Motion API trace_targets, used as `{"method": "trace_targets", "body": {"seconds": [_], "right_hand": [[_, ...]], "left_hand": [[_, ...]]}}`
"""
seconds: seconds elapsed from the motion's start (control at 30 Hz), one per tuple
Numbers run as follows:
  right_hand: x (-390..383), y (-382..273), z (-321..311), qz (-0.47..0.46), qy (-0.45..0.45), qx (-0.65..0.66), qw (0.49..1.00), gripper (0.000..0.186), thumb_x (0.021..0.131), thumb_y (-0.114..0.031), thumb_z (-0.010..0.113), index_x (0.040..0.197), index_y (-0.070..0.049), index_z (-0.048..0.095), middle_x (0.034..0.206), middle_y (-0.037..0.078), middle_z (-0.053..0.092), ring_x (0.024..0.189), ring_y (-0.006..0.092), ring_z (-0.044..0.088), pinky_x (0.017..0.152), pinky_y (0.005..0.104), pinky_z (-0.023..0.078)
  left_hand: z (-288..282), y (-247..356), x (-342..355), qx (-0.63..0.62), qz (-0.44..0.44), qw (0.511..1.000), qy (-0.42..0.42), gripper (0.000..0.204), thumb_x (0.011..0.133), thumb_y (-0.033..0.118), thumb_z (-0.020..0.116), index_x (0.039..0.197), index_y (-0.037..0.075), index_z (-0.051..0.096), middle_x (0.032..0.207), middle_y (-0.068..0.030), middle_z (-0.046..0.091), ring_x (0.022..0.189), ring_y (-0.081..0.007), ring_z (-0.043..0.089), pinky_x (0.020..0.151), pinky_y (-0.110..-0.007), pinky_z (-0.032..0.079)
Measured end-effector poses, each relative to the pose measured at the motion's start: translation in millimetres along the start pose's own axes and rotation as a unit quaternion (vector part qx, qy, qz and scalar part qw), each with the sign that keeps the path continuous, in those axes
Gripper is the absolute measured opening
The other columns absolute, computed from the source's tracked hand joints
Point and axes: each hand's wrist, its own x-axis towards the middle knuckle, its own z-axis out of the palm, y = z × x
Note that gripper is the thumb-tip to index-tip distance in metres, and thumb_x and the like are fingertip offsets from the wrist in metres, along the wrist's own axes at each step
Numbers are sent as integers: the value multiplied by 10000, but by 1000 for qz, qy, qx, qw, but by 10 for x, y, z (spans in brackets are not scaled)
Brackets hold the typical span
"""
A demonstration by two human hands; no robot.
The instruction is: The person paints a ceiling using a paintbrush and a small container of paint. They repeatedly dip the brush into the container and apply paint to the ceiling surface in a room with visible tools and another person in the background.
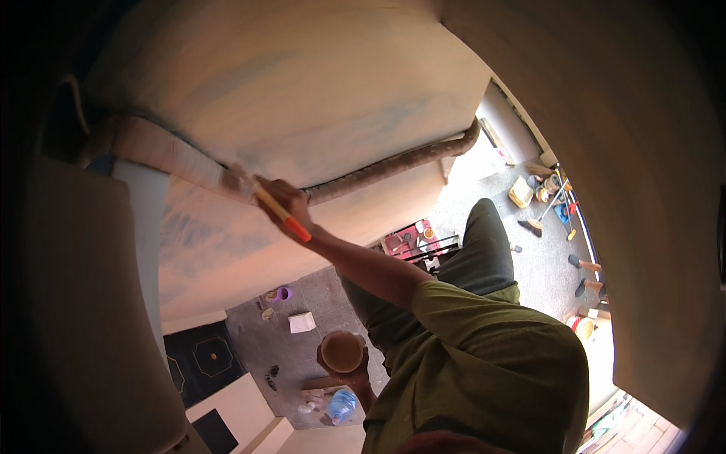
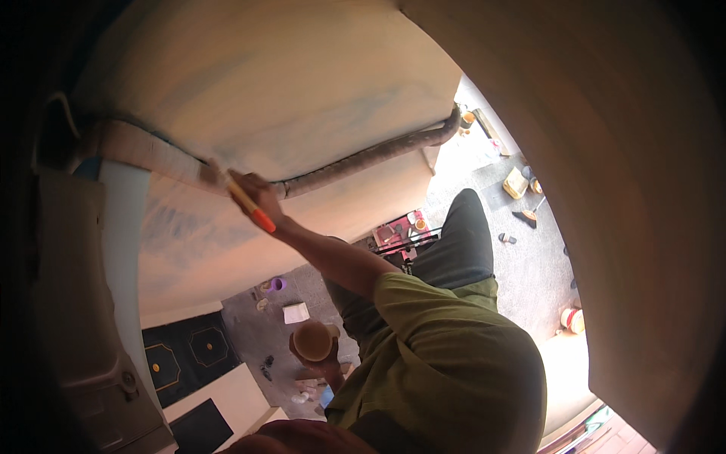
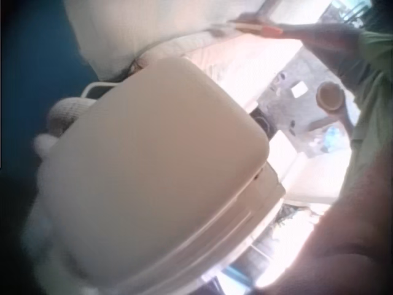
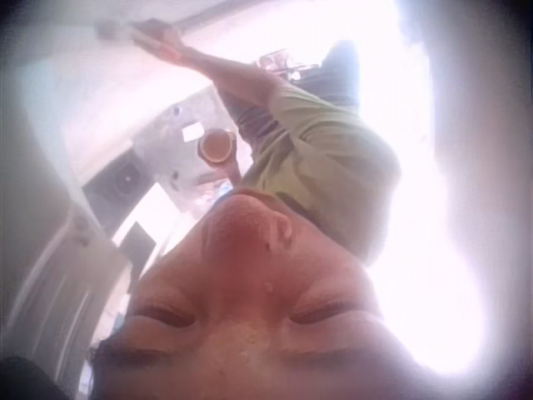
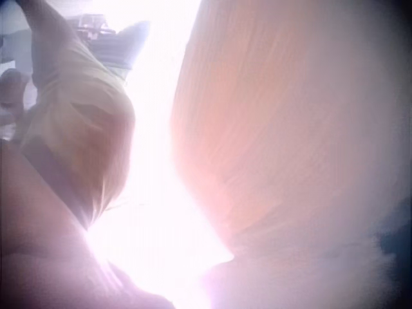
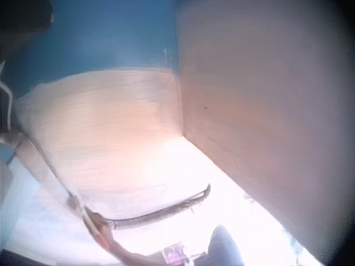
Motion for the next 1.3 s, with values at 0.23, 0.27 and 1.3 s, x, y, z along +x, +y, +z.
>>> {"method": "trace_targets", "body": {"seconds": [0.23,0.27,1.3], "right_hand": [[342,395,-344,-13,15,-62,998,357,849,-87,684,1191,4,638,876,134,655,802,324,634,690,419,520],[371,692,-635,-61,20,-76,995,355,861,-90,683,1198,14,637,914,141,669,817,322,640,705,407,526],[375,928,-1428,90,49,-49,994,185,874,-94,716,1038,-29,659,916,128,651,800,267,643,682,354,512]], "left_hand": [[-201,-125,19,45,0,999,11,968,577,289,945,1363,44,436,1270,-146,536,1150,-320,561,995,-462,470],[-201,-128,39,47,-1,999,8,967,578,292,945,1363,44,436,1270,-147,536,1149,-321,562,996,-462,470],[-126,-41,132,47,22,998,24,932,605,285,945,1358,24,461,1259,-130,555,1159,-299,562,1006,-453,486]]}}
